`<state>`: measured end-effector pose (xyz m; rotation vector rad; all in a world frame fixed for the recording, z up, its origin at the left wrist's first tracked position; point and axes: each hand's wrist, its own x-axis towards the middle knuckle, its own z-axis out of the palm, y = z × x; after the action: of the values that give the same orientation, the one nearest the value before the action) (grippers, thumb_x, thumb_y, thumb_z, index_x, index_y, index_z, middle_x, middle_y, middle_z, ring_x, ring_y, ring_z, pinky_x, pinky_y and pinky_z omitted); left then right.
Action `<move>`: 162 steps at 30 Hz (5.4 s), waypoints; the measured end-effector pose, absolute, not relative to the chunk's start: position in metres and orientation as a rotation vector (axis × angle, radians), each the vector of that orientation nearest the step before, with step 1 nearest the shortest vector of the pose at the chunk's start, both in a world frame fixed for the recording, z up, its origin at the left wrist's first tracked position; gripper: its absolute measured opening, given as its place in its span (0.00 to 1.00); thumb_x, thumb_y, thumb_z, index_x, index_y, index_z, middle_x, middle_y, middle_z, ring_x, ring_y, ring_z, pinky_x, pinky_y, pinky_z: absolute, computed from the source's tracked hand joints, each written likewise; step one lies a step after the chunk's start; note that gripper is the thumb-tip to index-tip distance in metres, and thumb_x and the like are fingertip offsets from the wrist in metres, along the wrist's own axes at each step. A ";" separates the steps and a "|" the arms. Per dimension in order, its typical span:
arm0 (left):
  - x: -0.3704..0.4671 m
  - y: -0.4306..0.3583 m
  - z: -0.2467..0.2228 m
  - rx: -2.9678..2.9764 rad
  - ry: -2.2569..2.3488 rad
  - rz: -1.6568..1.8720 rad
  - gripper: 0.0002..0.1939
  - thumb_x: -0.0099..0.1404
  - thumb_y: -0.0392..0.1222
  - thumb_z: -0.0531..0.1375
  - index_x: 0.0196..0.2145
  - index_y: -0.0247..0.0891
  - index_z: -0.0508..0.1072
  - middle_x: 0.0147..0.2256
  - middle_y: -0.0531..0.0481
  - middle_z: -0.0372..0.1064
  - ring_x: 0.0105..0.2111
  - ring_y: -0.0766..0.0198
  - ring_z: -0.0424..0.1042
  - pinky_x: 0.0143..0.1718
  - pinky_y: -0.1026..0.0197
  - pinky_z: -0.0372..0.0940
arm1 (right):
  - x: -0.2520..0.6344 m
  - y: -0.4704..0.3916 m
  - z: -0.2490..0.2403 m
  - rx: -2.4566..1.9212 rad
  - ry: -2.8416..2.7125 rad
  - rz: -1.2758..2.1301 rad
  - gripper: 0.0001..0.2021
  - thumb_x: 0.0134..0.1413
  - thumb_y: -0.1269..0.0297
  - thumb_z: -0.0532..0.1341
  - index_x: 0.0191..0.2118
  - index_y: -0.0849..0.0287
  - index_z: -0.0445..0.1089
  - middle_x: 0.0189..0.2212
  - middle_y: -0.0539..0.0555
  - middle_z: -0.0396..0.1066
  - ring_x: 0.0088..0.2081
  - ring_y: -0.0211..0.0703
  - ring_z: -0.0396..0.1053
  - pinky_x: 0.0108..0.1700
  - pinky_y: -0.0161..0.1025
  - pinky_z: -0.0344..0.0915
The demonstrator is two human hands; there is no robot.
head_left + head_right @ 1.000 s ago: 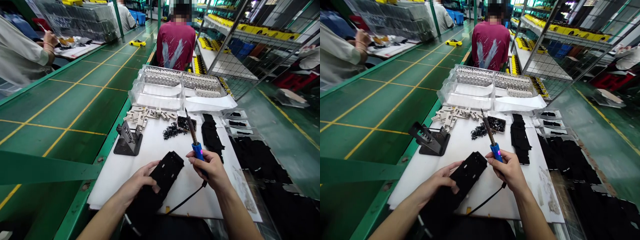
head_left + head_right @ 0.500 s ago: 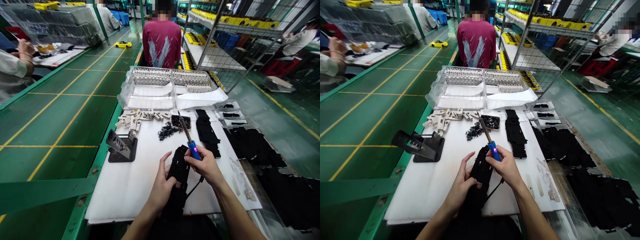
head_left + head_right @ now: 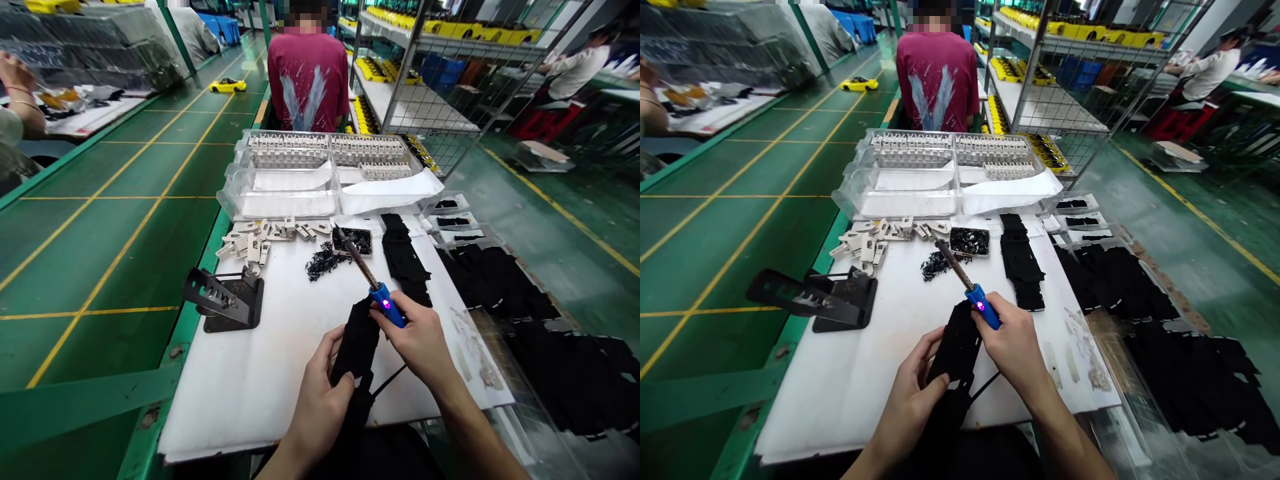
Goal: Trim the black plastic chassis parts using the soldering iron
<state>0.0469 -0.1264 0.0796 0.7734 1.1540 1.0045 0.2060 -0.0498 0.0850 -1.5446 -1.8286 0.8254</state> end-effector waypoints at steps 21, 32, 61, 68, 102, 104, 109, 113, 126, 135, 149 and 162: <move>0.045 -0.101 0.077 0.729 1.177 0.968 0.19 0.64 0.57 0.57 0.37 0.37 0.72 0.29 0.52 0.65 0.28 0.63 0.67 0.24 0.62 0.69 | 0.200 -0.048 0.084 -1.134 -1.831 1.252 0.05 0.55 0.61 0.65 0.32 0.56 0.74 0.36 0.53 0.67 0.38 0.43 0.67 0.40 0.38 0.64; 0.045 -0.104 0.076 0.752 1.134 0.990 0.16 0.67 0.54 0.55 0.35 0.37 0.67 0.31 0.52 0.63 0.31 0.65 0.66 0.28 0.62 0.72 | 0.197 -0.054 0.088 -1.095 -1.867 1.174 0.06 0.57 0.60 0.64 0.32 0.56 0.72 0.35 0.53 0.67 0.38 0.43 0.67 0.39 0.37 0.63; 0.053 -0.074 0.101 1.429 1.606 0.777 0.11 0.65 0.45 0.55 0.44 0.42 0.68 0.23 0.54 0.65 0.23 0.63 0.63 0.24 0.63 0.51 | 0.193 -0.048 0.077 -1.241 -1.669 0.609 0.06 0.57 0.64 0.63 0.30 0.57 0.71 0.28 0.49 0.66 0.32 0.41 0.64 0.36 0.39 0.60; 0.057 -0.075 0.102 1.498 1.605 0.790 0.11 0.68 0.46 0.52 0.44 0.41 0.67 0.19 0.57 0.57 0.18 0.64 0.56 0.23 0.63 0.46 | 0.196 -0.052 0.059 -1.199 -1.572 0.535 0.01 0.55 0.66 0.65 0.34 0.56 0.72 0.30 0.49 0.66 0.34 0.41 0.65 0.36 0.39 0.61; 0.043 -0.074 0.071 1.038 1.256 1.042 0.11 0.66 0.49 0.57 0.36 0.38 0.68 0.26 0.56 0.63 0.23 0.69 0.61 0.25 0.67 0.55 | 0.195 -0.051 0.076 -1.204 -1.747 0.431 0.04 0.58 0.65 0.62 0.33 0.56 0.71 0.28 0.51 0.67 0.30 0.41 0.66 0.33 0.39 0.64; 0.041 -0.079 0.063 0.753 1.143 1.086 0.13 0.64 0.50 0.60 0.40 0.38 0.69 0.33 0.52 0.69 0.28 0.67 0.68 0.30 0.66 0.62 | 0.203 -0.050 0.084 -1.305 -1.668 0.542 0.06 0.58 0.60 0.62 0.35 0.56 0.72 0.27 0.50 0.68 0.28 0.40 0.66 0.32 0.37 0.64; 0.037 -0.096 0.066 0.361 0.995 1.069 0.15 0.63 0.51 0.61 0.35 0.34 0.71 0.28 0.50 0.72 0.25 0.67 0.70 0.28 0.66 0.64 | 0.239 -0.041 0.078 -1.537 -1.554 0.721 0.13 0.56 0.50 0.61 0.35 0.56 0.71 0.23 0.47 0.66 0.23 0.36 0.61 0.25 0.34 0.59; 0.030 -0.091 0.070 0.211 0.990 1.090 0.16 0.59 0.50 0.66 0.27 0.34 0.69 0.20 0.55 0.67 0.17 0.72 0.65 0.18 0.69 0.58 | 0.257 -0.036 0.049 -1.553 -1.695 0.821 0.16 0.56 0.47 0.60 0.30 0.57 0.70 0.20 0.46 0.62 0.23 0.37 0.58 0.24 0.34 0.55; 0.012 -0.115 0.015 0.202 0.796 1.051 0.33 0.51 0.66 0.64 0.18 0.44 0.46 0.07 0.69 0.27 0.03 0.78 0.23 0.05 0.65 0.27 | 0.223 -0.021 0.013 -1.280 -2.153 0.724 0.21 0.57 0.54 0.57 0.17 0.58 0.57 0.15 0.47 0.59 0.20 0.35 0.52 0.25 0.36 0.43; 0.012 -0.118 0.020 0.184 0.736 0.981 0.33 0.46 0.68 0.65 0.16 0.44 0.48 0.05 0.68 0.28 0.01 0.75 0.27 0.02 0.65 0.30 | 0.226 -0.021 0.012 -1.203 -2.203 0.720 0.20 0.56 0.59 0.56 0.17 0.58 0.53 0.15 0.46 0.58 0.19 0.34 0.50 0.25 0.36 0.41; 0.021 -0.126 0.032 0.176 0.709 0.954 0.35 0.40 0.66 0.69 0.16 0.45 0.47 0.04 0.69 0.25 0.01 0.74 0.24 0.02 0.64 0.30 | 0.228 -0.020 0.012 -1.140 -2.205 0.599 0.18 0.54 0.65 0.55 0.16 0.58 0.52 0.14 0.46 0.56 0.19 0.34 0.47 0.25 0.36 0.41; -0.002 -0.085 0.064 0.458 1.262 1.260 0.17 0.58 0.51 0.66 0.27 0.37 0.65 0.21 0.59 0.60 0.17 0.74 0.58 0.20 0.69 0.56 | 0.184 0.045 0.033 -1.754 -1.758 0.615 0.13 0.62 0.56 0.53 0.35 0.56 0.70 0.26 0.53 0.70 0.28 0.43 0.66 0.31 0.36 0.56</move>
<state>-0.0019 -0.0853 0.0635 0.4578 1.2617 1.2598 0.1838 0.0445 0.0334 -1.7543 -1.7579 0.6152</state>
